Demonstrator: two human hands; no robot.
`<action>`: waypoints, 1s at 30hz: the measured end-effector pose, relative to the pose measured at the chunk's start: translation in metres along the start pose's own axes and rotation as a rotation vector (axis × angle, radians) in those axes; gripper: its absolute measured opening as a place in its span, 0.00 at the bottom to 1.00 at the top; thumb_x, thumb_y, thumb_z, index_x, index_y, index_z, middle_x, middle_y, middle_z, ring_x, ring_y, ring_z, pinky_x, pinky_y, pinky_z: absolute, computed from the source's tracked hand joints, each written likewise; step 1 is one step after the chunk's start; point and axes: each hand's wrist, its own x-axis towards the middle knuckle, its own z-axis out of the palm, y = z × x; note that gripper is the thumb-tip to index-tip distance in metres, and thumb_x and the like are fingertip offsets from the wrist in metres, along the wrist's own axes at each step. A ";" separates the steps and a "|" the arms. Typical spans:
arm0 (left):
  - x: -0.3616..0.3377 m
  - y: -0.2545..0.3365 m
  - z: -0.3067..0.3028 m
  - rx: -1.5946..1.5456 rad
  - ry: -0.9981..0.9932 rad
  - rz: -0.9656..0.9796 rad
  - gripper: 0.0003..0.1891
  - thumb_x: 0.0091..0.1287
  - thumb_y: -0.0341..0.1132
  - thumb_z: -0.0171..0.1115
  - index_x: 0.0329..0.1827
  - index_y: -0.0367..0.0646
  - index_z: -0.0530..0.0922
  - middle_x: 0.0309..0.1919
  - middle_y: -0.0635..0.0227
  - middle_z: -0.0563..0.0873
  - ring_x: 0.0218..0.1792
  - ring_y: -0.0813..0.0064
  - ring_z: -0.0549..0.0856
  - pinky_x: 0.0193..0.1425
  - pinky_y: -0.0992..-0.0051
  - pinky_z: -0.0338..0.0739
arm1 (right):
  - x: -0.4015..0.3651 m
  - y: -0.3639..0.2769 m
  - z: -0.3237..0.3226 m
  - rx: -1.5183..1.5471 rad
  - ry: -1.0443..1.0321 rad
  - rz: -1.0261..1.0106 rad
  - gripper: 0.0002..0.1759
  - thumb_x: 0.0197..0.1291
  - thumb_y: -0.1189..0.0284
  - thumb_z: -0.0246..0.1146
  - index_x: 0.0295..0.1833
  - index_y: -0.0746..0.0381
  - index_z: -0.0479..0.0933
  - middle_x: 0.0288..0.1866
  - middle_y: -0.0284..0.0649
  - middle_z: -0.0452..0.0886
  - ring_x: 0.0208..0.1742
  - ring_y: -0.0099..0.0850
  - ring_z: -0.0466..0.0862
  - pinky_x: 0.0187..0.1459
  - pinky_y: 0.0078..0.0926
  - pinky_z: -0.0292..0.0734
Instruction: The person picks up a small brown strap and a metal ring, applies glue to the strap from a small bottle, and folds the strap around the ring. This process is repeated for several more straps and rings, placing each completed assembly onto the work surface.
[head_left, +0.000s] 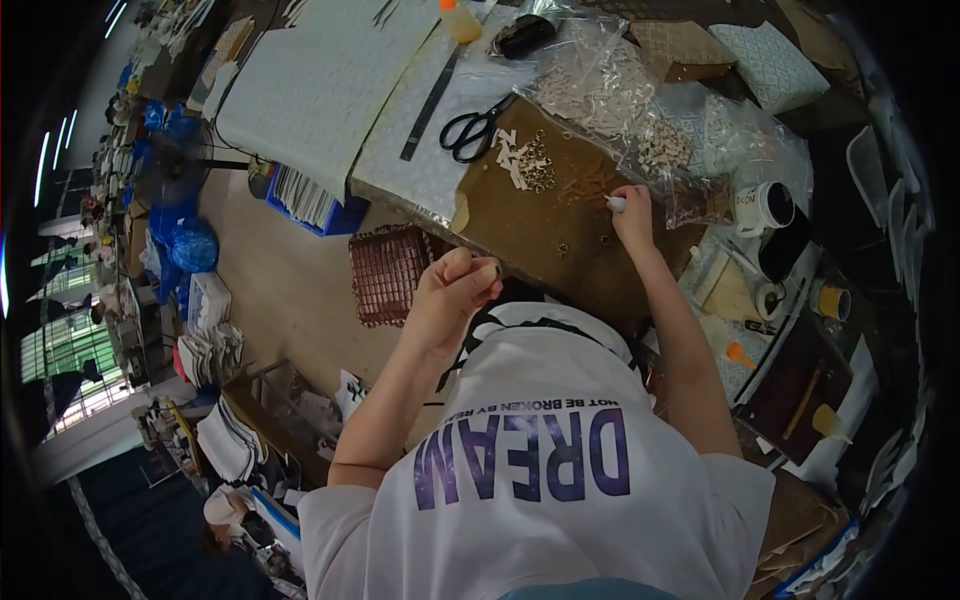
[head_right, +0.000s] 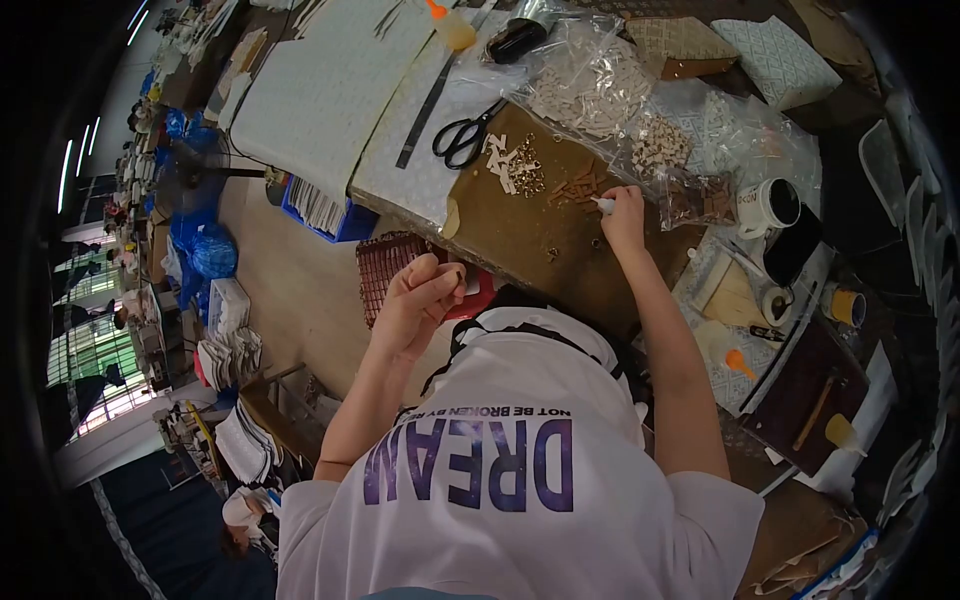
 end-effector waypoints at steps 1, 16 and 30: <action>0.000 -0.002 0.000 0.000 -0.005 0.002 0.20 0.61 0.20 0.57 0.20 0.52 0.59 0.36 0.65 0.79 0.34 0.77 0.79 0.40 0.81 0.73 | 0.000 -0.001 0.000 -0.008 0.000 0.004 0.11 0.44 0.82 0.68 0.35 0.64 0.76 0.44 0.45 0.69 0.48 0.44 0.72 0.49 0.38 0.70; 0.157 -0.138 -0.042 0.634 0.072 0.081 0.06 0.58 0.28 0.63 0.37 0.41 0.76 0.29 0.66 0.82 0.29 0.75 0.82 0.32 0.78 0.75 | -0.065 -0.002 -0.055 0.895 0.105 0.227 0.08 0.58 0.73 0.63 0.40 0.67 0.75 0.34 0.35 0.80 0.34 0.19 0.79 0.39 0.18 0.76; 0.196 -0.124 -0.037 1.242 0.198 0.747 0.07 0.61 0.31 0.59 0.40 0.40 0.81 0.36 0.57 0.78 0.37 0.56 0.80 0.43 0.66 0.75 | -0.134 -0.069 -0.120 1.050 0.098 0.318 0.12 0.58 0.74 0.63 0.46 0.69 0.76 0.36 0.37 0.80 0.34 0.22 0.80 0.41 0.19 0.77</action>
